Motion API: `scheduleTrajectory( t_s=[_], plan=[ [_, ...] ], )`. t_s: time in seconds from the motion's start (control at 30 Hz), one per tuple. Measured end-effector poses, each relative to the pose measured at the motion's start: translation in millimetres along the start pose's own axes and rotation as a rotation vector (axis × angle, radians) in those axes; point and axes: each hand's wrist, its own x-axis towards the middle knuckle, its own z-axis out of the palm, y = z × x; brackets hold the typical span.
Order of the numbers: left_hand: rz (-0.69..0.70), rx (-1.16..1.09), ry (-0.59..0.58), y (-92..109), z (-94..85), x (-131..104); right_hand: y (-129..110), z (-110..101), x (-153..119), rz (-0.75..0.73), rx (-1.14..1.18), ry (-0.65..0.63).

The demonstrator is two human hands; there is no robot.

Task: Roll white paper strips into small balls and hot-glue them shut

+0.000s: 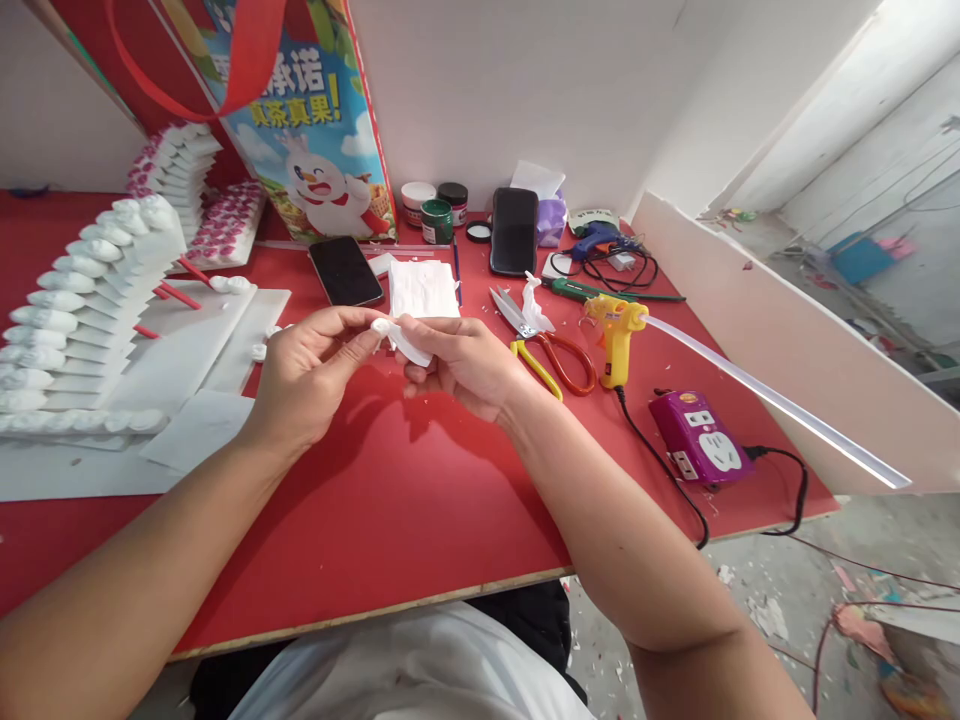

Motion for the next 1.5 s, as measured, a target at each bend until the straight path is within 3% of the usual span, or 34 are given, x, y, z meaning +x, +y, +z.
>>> scheduleTrajectory(
  t_s=[0.23,0.4,0.5,0.87,0.97,1.1,1.2,1.5],
  plan=[
    [-0.029,-0.056,0.033,1.4,3.1,-1.3,1.0,2.2,-1.2,-0.156,-0.329,0.030],
    [-0.064,-0.102,0.022,0.2,5.8,-3.3,6.6,6.3,-2.7,-0.335,-0.758,0.225],
    [-0.036,-0.045,0.051,0.3,7.7,-5.7,9.2,12.5,-5.3,-0.399,-0.887,0.319],
    [0.373,0.275,0.117,4.5,7.6,-10.6,-0.7,19.2,-16.6,-0.408,-0.867,0.242],
    [0.318,0.256,0.088,7.3,4.5,-9.1,-1.9,15.1,-16.1,-0.419,-0.902,0.235],
    [0.078,0.077,0.001,7.0,-2.5,-1.5,-2.7,9.1,-14.4,-0.448,-0.958,0.164],
    [-0.021,-0.032,-0.076,3.3,-6.9,4.5,-3.1,6.3,-13.2,-0.464,-1.009,0.142],
    [0.147,0.155,-0.125,6.8,-8.7,2.7,1.4,3.7,-9.5,-0.452,-0.995,0.154]
  ],
)
